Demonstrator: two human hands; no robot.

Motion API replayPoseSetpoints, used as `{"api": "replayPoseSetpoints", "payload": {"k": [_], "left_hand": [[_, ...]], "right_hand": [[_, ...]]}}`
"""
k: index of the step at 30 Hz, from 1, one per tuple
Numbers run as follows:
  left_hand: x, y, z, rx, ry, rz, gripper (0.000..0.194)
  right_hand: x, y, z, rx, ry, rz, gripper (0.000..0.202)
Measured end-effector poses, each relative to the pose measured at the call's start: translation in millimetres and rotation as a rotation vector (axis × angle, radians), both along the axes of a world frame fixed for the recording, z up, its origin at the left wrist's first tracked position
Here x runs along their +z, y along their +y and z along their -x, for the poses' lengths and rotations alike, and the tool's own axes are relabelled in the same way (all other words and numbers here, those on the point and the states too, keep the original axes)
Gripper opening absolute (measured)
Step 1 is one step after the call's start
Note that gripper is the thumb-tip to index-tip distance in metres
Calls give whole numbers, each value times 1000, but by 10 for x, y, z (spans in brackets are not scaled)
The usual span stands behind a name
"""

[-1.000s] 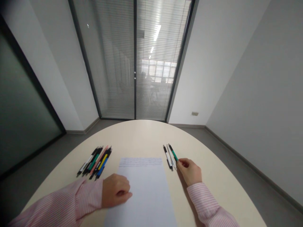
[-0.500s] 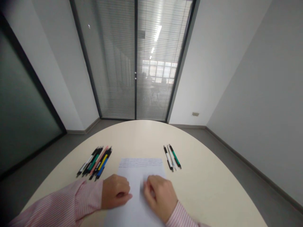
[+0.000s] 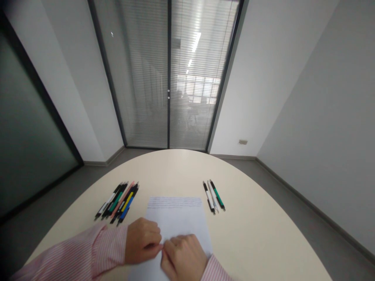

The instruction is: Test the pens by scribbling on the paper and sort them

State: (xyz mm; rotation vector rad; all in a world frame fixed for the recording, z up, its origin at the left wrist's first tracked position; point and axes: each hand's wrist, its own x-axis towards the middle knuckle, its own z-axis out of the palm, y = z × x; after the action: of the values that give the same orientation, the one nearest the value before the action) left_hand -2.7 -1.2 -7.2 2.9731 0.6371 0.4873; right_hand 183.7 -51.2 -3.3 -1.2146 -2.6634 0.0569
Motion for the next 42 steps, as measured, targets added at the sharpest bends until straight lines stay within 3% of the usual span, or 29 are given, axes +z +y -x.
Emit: {"api": "replayPoseSetpoints", "payload": {"k": [6, 10, 13, 16, 20, 27, 33, 35, 38, 40, 42], "left_hand": [[38, -25, -18, 113, 7, 63, 23], [139, 170, 121, 486, -149, 62, 17], [210, 400, 355, 756, -69, -59, 22], [226, 569, 580, 864, -35, -64, 24], [180, 638, 680, 858, -30, -29, 15], [108, 632, 576, 803, -161, 53, 14], [284, 545, 527, 780, -412, 202, 26], [386, 474, 478, 738, -558, 331, 32], [484, 327, 339, 602, -1033, 851, 34], [475, 213, 214, 601, -1237, 1109, 31], [409, 110, 90, 598, -1283, 1267, 34]], "right_hand": [[-12, 7, -9, -8, 3, -2, 14], [-4, 7, -10, -16, -9, 3, 13], [-4, 5, -10, -6, -10, 3, 14], [-11, 6, -13, -2, -5, 1, 14], [-7, 8, -16, 0, 4, -3, 14], [29, 2, -8, -7, 7, 2, 15], [14, -9, -13, -30, 63, 34, 18], [1, 1, -25, -56, 141, 92, 22], [-4, 51, -60, -111, 421, 300, 20], [9, 109, -93, -150, 732, 486, 14], [29, 177, -134, -188, 1058, 639, 39]]}}
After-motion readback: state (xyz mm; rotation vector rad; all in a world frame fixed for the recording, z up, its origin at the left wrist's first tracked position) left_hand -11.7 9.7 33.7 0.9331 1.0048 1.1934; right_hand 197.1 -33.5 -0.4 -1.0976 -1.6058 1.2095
